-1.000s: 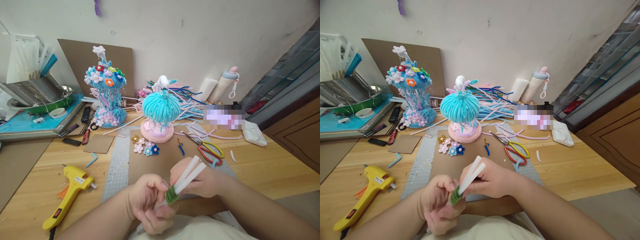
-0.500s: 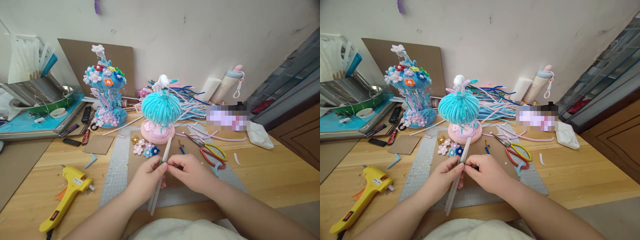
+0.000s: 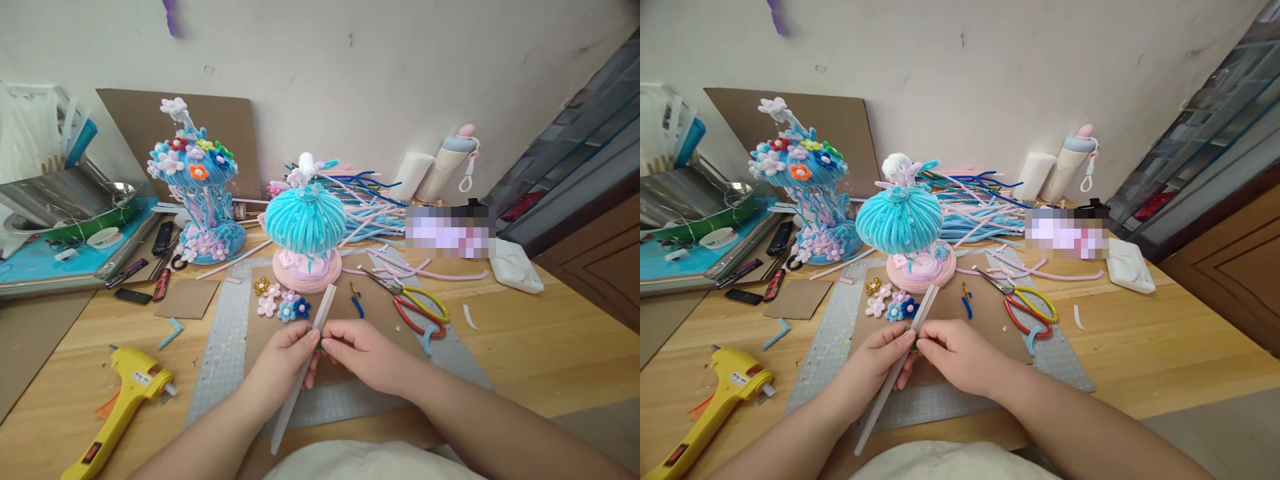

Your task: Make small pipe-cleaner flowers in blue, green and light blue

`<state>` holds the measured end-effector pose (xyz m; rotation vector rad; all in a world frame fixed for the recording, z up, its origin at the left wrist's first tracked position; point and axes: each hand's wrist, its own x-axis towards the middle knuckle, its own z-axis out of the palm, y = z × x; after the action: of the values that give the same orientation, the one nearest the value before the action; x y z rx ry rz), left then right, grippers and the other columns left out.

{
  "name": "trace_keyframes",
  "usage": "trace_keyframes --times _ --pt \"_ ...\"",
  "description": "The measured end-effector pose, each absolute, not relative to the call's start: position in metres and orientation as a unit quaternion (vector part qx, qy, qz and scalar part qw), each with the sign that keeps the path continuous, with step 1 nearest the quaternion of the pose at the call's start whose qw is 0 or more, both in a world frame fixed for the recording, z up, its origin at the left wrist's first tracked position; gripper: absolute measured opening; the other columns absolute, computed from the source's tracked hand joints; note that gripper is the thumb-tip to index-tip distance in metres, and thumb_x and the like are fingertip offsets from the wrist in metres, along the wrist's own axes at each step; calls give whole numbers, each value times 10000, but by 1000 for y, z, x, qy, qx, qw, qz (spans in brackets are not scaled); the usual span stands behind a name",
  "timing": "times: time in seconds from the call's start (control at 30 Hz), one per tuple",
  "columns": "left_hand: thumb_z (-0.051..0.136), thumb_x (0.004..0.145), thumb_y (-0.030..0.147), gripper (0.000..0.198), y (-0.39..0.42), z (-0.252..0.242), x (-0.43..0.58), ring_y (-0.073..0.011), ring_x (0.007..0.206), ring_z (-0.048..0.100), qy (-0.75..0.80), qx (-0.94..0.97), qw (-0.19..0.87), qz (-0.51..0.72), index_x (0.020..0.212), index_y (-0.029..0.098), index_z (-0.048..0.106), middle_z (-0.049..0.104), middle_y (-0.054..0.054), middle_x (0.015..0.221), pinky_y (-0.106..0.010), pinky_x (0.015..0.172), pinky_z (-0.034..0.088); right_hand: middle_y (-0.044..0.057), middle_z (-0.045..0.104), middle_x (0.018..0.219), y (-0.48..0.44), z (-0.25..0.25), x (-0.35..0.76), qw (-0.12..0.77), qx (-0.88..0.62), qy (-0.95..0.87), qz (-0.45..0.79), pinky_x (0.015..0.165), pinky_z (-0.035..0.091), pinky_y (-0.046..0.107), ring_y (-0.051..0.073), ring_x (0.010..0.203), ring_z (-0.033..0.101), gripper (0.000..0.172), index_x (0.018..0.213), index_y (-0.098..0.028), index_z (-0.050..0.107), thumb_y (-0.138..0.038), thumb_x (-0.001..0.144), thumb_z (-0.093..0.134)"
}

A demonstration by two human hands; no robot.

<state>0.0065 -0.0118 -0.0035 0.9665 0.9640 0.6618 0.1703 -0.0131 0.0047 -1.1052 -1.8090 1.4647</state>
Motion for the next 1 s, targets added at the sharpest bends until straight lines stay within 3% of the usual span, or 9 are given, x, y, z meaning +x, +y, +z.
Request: trace_keyframes --times 0.17,0.23,0.3,0.43,0.57,0.8,1.0 --pt "524 821 393 300 -12 -1 4 -56 346 420 381 388 783 301 655 143 508 489 29 505 -195 381 245 -46 468 579 -9 -6 173 258 -356 -539 719 388 252 179 58 411 347 317 727 -169 466 -454 865 463" --pt "503 839 368 292 -12 1 3 -50 346 413 362 373 800 299 670 132 522 480 24 513 -195 391 241 -41 475 594 -8 -6 175 244 -333 -536 737 381 229 176 50 401 322 322 747 -166 461 -464 870 450" --pt "491 851 346 274 -12 2 3 -46 348 407 353 360 811 297 692 126 529 474 23 522 -193 395 238 -29 476 618 -8 -2 178 244 -346 -605 674 423 263 180 63 457 355 282 748 -163 472 -391 901 407" --pt "485 860 327 235 -12 0 3 -47 363 408 353 345 814 307 725 136 516 467 30 533 -185 395 224 10 530 743 -12 7 180 237 -385 -804 386 598 353 228 122 671 470 154 793 -171 499 -149 876 371" --pt "486 862 329 266 -14 -1 4 -50 385 423 377 362 789 325 671 144 487 476 32 537 -186 424 272 29 569 813 -15 8 178 186 -380 -882 206 612 347 254 151 701 513 84 871 -177 504 -146 841 432" --pt "536 825 360 271 -13 1 4 -55 376 416 398 366 768 343 655 155 489 488 39 518 -188 410 288 45 621 858 -17 2 174 231 -403 -877 127 643 372 272 168 766 562 162 1019 -180 522 -257 925 415" --pt "535 826 362 278 -13 -2 4 -52 367 419 395 347 776 348 649 155 481 489 39 513 -185 401 281 63 635 843 -19 -3 173 292 -389 -869 88 672 385 287 176 770 539 162 918 -183 586 -239 921 434"
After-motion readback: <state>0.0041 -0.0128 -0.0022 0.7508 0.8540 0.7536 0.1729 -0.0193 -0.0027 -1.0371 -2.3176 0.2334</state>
